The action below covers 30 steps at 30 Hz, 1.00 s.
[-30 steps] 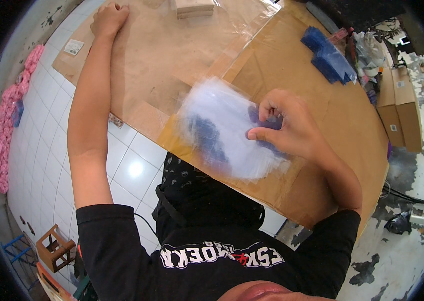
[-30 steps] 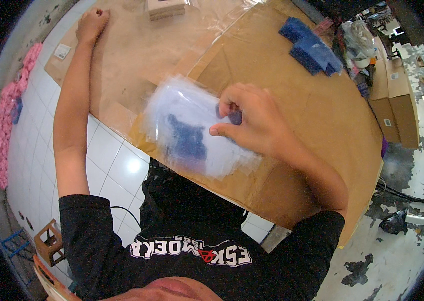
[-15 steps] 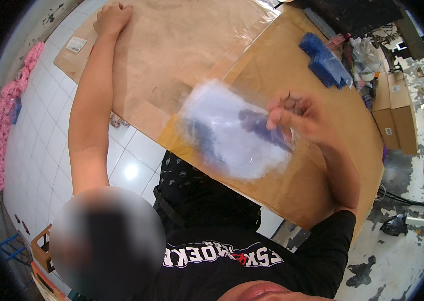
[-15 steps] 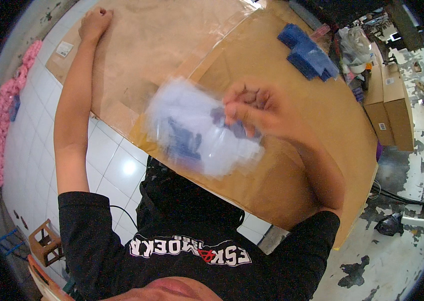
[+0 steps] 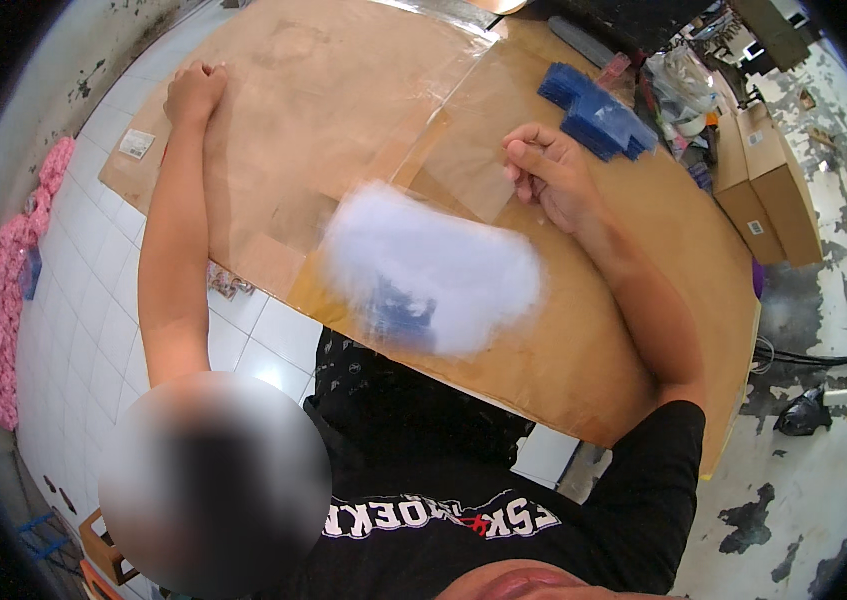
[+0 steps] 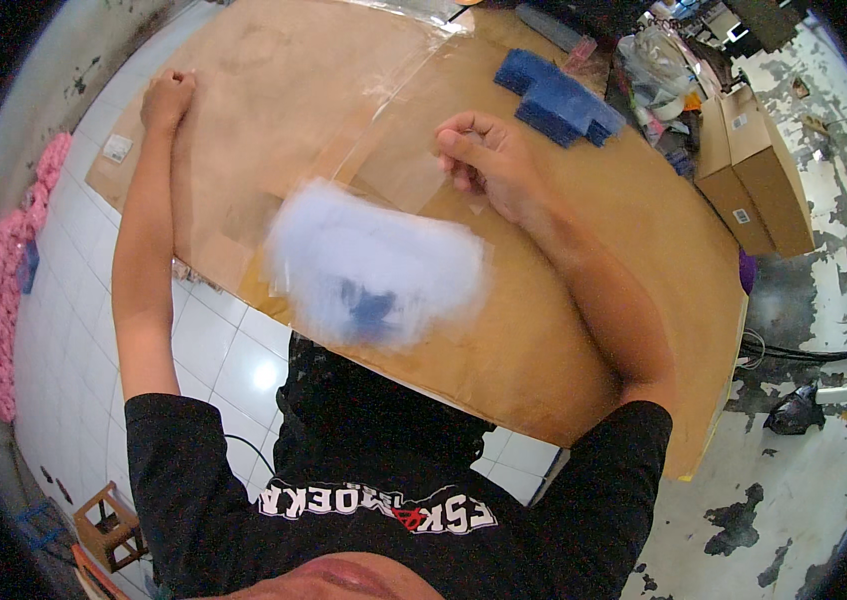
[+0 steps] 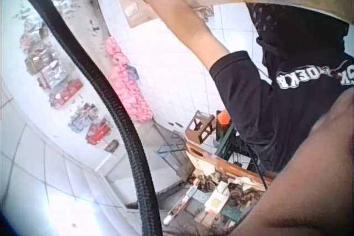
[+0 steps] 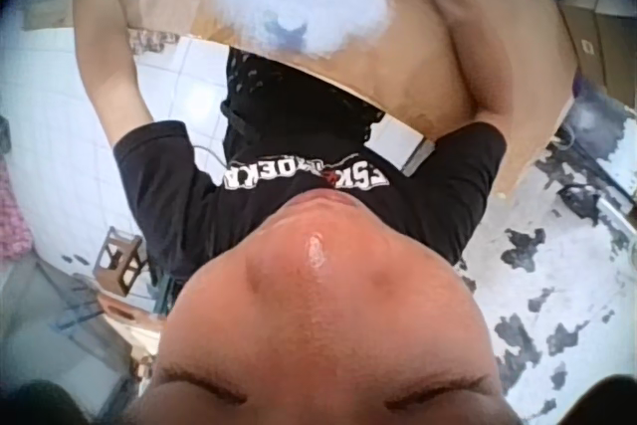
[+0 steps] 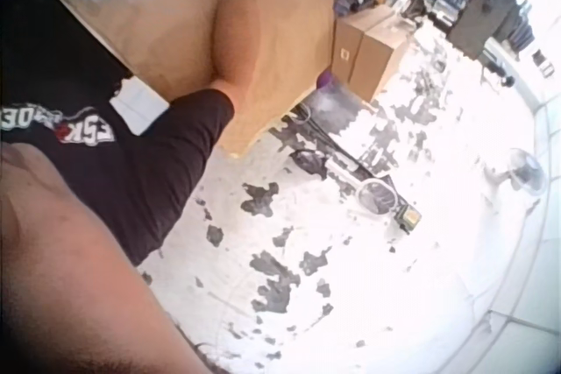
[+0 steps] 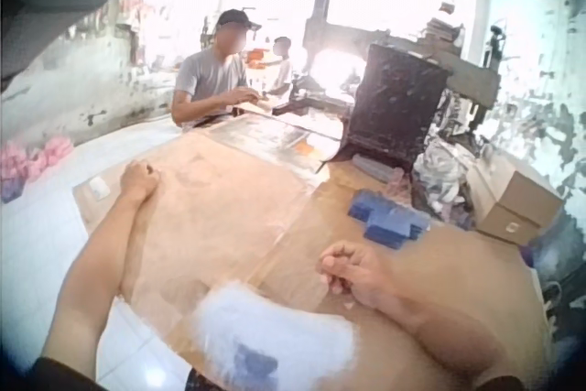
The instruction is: The person separates and aligns clear plastic sheets and blue plastic components using a wooden block jig on a large workshop table.
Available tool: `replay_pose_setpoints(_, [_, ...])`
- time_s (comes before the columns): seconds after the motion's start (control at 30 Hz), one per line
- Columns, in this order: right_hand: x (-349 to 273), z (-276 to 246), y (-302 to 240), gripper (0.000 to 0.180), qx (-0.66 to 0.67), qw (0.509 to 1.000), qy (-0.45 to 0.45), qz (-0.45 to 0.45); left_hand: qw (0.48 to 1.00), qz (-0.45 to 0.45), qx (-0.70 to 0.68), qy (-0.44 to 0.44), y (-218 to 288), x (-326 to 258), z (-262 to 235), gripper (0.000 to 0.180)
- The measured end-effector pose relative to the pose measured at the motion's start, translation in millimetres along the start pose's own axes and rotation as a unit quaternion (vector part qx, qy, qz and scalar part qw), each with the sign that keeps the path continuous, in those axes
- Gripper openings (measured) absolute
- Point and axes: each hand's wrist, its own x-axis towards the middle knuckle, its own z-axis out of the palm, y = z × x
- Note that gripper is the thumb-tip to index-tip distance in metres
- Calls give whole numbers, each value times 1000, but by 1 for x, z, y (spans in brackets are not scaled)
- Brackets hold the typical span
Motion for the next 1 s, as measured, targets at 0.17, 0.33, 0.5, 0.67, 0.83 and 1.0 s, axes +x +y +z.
replay_pose_setpoints(0.17, [-3,6,-6,14,-1,1000,2,-1,1000,1,-27,-11,-7,9,-2,41])
replay_pose_setpoints(0.33, [-1,7,-4,15,-11,999,-16,-27,999,15,-25,-42,-16,18,-9,42])
replay_pose_setpoints(0.5, [-4,2,-2,16,-7,1000,-10,-22,988,31,-41,-144,2,6,-13,48])
replay_pose_setpoints(0.67, [-2,4,-5,18,-9,1000,-15,-19,990,49,-31,-129,3,2,-18,54])
replay_pose_setpoints(0.83, [-2,7,-5,19,13,1000,-6,-14,989,53,-8,-139,3,-1,-22,58])
replay_pose_setpoints(1.0, [-3,7,-6,19,19,1000,-24,0,984,71,-16,-166,-9,4,-28,63])
